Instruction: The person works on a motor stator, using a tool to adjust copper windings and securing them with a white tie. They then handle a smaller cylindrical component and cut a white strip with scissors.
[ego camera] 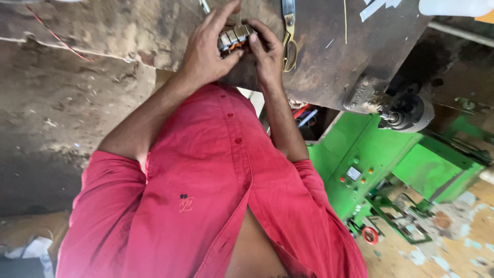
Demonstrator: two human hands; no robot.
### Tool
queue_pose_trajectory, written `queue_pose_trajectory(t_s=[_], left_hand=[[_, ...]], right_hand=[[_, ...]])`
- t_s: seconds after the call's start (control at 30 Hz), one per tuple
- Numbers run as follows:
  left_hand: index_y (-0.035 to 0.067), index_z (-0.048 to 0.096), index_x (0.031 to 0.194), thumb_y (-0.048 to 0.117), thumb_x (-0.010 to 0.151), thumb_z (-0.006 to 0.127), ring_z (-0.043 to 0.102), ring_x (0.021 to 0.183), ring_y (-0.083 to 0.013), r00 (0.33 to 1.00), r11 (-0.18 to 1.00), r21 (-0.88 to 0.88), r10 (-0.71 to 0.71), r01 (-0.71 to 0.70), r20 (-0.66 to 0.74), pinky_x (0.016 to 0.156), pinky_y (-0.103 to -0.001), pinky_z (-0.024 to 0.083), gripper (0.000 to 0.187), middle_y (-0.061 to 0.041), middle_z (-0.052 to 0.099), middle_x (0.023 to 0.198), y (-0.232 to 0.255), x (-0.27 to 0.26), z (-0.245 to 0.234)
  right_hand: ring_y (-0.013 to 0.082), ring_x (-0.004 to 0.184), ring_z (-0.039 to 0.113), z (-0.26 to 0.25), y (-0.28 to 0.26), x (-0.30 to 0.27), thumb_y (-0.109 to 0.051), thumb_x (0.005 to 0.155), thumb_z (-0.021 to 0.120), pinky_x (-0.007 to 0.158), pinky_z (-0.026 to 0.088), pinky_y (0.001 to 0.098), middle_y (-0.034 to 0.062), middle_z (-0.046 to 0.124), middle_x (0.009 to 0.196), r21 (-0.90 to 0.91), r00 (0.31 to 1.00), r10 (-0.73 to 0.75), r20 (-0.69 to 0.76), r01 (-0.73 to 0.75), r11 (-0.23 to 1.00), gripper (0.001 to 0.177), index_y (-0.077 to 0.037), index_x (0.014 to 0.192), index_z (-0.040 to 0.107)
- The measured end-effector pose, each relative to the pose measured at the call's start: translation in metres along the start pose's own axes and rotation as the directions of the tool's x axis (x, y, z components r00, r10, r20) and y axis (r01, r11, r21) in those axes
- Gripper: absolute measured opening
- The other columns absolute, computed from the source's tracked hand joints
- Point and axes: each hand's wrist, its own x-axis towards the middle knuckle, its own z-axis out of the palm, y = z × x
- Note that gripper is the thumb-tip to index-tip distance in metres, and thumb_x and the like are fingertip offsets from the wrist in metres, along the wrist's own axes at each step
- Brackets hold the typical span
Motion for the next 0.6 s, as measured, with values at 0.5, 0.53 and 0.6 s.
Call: queue_pose_trajectory(t_s=[0.5,0.53,0.6], left_hand=[[0.007,0.052,0.149,-0.006,0.091,0.074,0.07,0.104,-0.0171,0.979,0.972,-0.193,-0.162,0.137,-0.12,0.092,-0.031,0.055,0.063,-0.008,0.073,0.109,-0.008,0.008,0.006],[0.007,0.053,0.149,-0.006,0.094,0.072,0.068,0.099,-0.0141,0.976,0.953,-0.241,-0.207,0.184,-0.074,0.087,-0.029,0.055,0.06,-0.007,0.073,0.107,-0.007,0.008,0.006],[0.006,0.056,0.148,-0.005,0.095,0.075,0.07,0.097,-0.0127,0.97,0.961,-0.161,-0.236,0.224,-0.058,0.085,-0.028,0.057,0.058,-0.006,0.073,0.107,-0.006,0.006,0.003]], right_hand=[[0.0226,0.084,0.068,0.053,-0.051,0.011,-0.006,0.083,0.077,0.077,0.054,0.034,0.0116,0.07,0.088,-0.647,0.876,-0.468,-0.112,0.293,0.704,0.01,-0.001,0.091,0.072],[0.0222,0.083,0.069,0.053,-0.05,0.01,-0.005,0.083,0.074,0.077,0.055,0.0338,0.011,0.07,0.088,-0.628,0.891,-0.434,-0.132,0.264,0.732,0.01,-0.001,0.091,0.071],[0.0216,0.084,0.069,0.052,-0.045,0.005,-0.005,0.083,0.074,0.077,0.056,0.0334,0.0109,0.069,0.088,-0.641,0.895,-0.426,-0.129,0.252,0.724,0.01,-0.001,0.091,0.069]])
